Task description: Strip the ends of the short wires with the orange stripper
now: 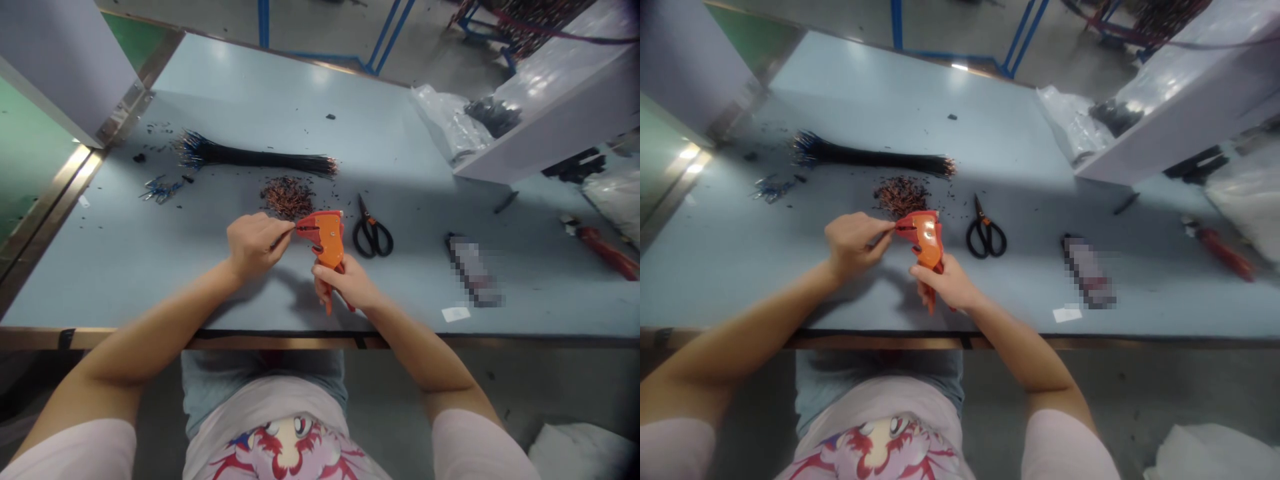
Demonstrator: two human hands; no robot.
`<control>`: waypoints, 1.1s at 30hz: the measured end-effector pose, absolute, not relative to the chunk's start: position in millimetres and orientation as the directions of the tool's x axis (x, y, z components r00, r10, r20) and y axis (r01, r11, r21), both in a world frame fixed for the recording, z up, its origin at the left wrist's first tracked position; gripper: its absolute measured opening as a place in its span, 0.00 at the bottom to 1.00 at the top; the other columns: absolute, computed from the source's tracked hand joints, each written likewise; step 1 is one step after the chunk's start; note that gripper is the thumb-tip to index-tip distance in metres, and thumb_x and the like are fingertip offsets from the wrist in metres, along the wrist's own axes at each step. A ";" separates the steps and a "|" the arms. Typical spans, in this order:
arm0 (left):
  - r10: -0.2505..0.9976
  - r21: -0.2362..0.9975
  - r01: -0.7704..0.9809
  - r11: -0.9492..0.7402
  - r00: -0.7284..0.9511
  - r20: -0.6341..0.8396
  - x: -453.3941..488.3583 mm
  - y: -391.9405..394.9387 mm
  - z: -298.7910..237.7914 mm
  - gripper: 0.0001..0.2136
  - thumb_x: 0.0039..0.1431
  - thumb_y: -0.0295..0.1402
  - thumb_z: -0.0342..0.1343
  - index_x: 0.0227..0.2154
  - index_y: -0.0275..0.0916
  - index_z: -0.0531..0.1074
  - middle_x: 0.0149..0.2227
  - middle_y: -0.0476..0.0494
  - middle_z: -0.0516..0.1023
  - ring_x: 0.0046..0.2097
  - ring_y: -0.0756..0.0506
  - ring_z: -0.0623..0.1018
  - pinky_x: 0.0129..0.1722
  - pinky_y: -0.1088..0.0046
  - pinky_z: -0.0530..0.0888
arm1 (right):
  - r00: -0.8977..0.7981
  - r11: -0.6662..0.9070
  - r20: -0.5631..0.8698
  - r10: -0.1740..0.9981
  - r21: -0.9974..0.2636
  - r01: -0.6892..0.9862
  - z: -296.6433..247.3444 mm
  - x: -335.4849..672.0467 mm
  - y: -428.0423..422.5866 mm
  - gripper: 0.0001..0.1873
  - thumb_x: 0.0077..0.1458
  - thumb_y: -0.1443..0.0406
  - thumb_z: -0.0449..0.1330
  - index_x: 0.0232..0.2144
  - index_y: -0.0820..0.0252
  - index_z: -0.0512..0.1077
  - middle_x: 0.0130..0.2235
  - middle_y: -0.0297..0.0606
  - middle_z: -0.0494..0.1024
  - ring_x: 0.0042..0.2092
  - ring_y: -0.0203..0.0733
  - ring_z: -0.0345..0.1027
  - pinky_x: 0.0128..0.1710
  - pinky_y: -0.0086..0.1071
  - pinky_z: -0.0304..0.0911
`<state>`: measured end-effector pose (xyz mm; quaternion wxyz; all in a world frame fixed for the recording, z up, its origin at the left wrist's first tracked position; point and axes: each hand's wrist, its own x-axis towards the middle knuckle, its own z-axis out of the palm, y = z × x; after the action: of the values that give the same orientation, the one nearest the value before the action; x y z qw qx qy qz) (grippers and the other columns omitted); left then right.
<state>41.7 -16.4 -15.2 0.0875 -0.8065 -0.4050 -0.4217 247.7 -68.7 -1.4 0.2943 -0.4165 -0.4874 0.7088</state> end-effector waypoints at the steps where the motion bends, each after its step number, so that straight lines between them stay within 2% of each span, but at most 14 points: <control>1: 0.574 0.194 0.728 -0.658 0.318 0.755 41.9 -17.1 -14.7 0.06 0.57 0.32 0.55 0.33 0.42 0.77 0.26 0.50 0.79 0.27 0.50 0.73 0.28 0.71 0.62 | -0.466 -0.346 -0.304 0.831 -0.938 -0.005 -1.5 247.6 -69.3 0.20 0.53 0.56 0.62 0.18 0.61 0.63 0.15 0.29 0.67 0.15 0.32 0.62 0.11 0.25 0.61; 4: 0.554 0.192 0.713 -0.674 0.316 0.770 42.6 -18.6 -12.5 0.05 0.57 0.32 0.55 0.33 0.42 0.76 0.26 0.50 0.79 0.26 0.50 0.73 0.27 0.71 0.61 | -0.446 -0.323 -0.275 0.852 -0.946 -0.033 -3.9 248.1 -69.8 0.22 0.55 0.56 0.61 0.16 0.60 0.60 0.12 0.26 0.62 0.12 0.30 0.56 0.11 0.24 0.58; 6: 0.575 0.223 0.713 -0.665 0.297 0.763 43.0 -18.5 -11.3 0.06 0.57 0.32 0.55 0.33 0.42 0.76 0.25 0.50 0.79 0.26 0.50 0.73 0.27 0.71 0.62 | -0.459 -0.347 -0.269 0.847 -0.933 -0.093 -7.0 249.7 -67.7 0.19 0.52 0.56 0.64 0.21 0.61 0.64 0.15 0.28 0.66 0.15 0.32 0.61 0.13 0.26 0.62; 8: 0.631 0.277 0.732 -0.623 0.261 0.731 43.1 -17.4 -11.2 0.06 0.58 0.33 0.54 0.32 0.42 0.77 0.25 0.50 0.79 0.26 0.50 0.73 0.28 0.71 0.63 | -0.489 -0.394 -0.266 0.831 -0.902 -0.178 -10.3 252.7 -63.6 0.17 0.47 0.56 0.68 0.30 0.62 0.68 0.25 0.33 0.74 0.24 0.38 0.71 0.22 0.32 0.70; 10: 0.680 0.326 0.748 -0.578 0.221 0.699 42.7 -15.3 -12.4 0.06 0.58 0.34 0.55 0.31 0.42 0.77 0.25 0.50 0.79 0.26 0.50 0.73 0.28 0.71 0.63 | -0.508 -0.431 -0.250 0.825 -0.858 -0.278 -12.5 256.5 -58.7 0.23 0.45 0.55 0.69 0.39 0.62 0.69 0.34 0.38 0.76 0.33 0.43 0.75 0.34 0.39 0.74; 13: 0.689 0.347 0.745 -0.570 0.204 0.695 41.1 -11.6 -14.7 0.06 0.58 0.33 0.55 0.31 0.41 0.77 0.26 0.50 0.79 0.27 0.49 0.74 0.29 0.70 0.63 | -0.484 -0.458 -0.248 0.839 -0.803 -0.381 -12.5 260.9 -53.0 0.23 0.46 0.52 0.67 0.39 0.61 0.69 0.36 0.39 0.76 0.36 0.44 0.75 0.40 0.44 0.72; 16: 0.621 0.265 0.726 -0.634 0.274 0.734 40.1 -10.6 -14.6 0.04 0.58 0.32 0.55 0.32 0.42 0.75 0.28 0.50 0.80 0.31 0.48 0.75 0.31 0.69 0.63 | -0.394 -0.436 -0.273 0.878 -0.796 -0.420 -11.4 260.1 -51.6 0.20 0.46 0.56 0.67 0.39 0.60 0.69 0.36 0.37 0.75 0.35 0.42 0.74 0.39 0.41 0.72; 20: 0.440 0.043 0.688 -0.724 0.413 0.797 43.6 -16.4 -10.5 0.02 0.56 0.29 0.57 0.32 0.43 0.73 0.27 0.53 0.80 0.33 0.47 0.76 0.34 0.67 0.63 | -0.237 -0.331 -0.255 0.937 -0.867 -0.373 -13.0 253.5 -53.6 0.21 0.42 0.61 0.70 0.38 0.58 0.67 0.34 0.34 0.74 0.35 0.41 0.73 0.38 0.41 0.72; 22: 0.369 -0.032 0.651 -0.759 0.470 0.802 47.0 -21.2 -9.2 0.03 0.56 0.28 0.58 0.32 0.43 0.72 0.28 0.55 0.80 0.34 0.48 0.75 0.33 0.67 0.62 | -0.178 -0.270 -0.222 0.959 -0.905 -0.327 -13.8 251.2 -54.2 0.22 0.42 0.62 0.70 0.38 0.58 0.66 0.34 0.33 0.73 0.35 0.40 0.73 0.39 0.41 0.72; 26: 0.341 -0.063 0.594 -0.802 0.542 0.768 52.0 -30.1 -9.5 0.04 0.57 0.28 0.56 0.33 0.44 0.72 0.29 0.54 0.80 0.32 0.49 0.74 0.26 0.68 0.57 | -0.142 -0.191 -0.161 0.977 -0.954 -0.229 -12.8 250.8 -54.4 0.20 0.43 0.63 0.70 0.37 0.58 0.66 0.33 0.33 0.73 0.34 0.39 0.72 0.42 0.39 0.70; 29: 0.314 -0.100 0.588 -0.803 0.559 0.767 53.6 -33.4 -9.4 0.04 0.57 0.28 0.56 0.33 0.44 0.73 0.30 0.54 0.80 0.30 0.49 0.72 0.24 0.69 0.56 | -0.157 -0.187 -0.160 0.975 -0.965 -0.181 -10.6 250.9 -55.1 0.17 0.44 0.63 0.68 0.36 0.58 0.67 0.32 0.33 0.73 0.33 0.39 0.72 0.39 0.38 0.71; 33: 0.309 -0.101 0.565 -0.819 0.582 0.752 55.6 -34.0 -8.5 0.04 0.58 0.27 0.55 0.29 0.43 0.72 0.25 0.53 0.77 0.27 0.50 0.68 0.23 0.70 0.55 | -0.156 -0.181 -0.157 0.975 -0.971 -0.157 -8.6 249.8 -56.1 0.16 0.45 0.62 0.67 0.35 0.57 0.66 0.30 0.31 0.71 0.31 0.38 0.71 0.36 0.39 0.72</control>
<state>55.6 -34.0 -8.5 0.1675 -0.8734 -0.2503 -0.3827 249.8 -56.1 -8.6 0.4596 -0.4593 -0.4452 0.6161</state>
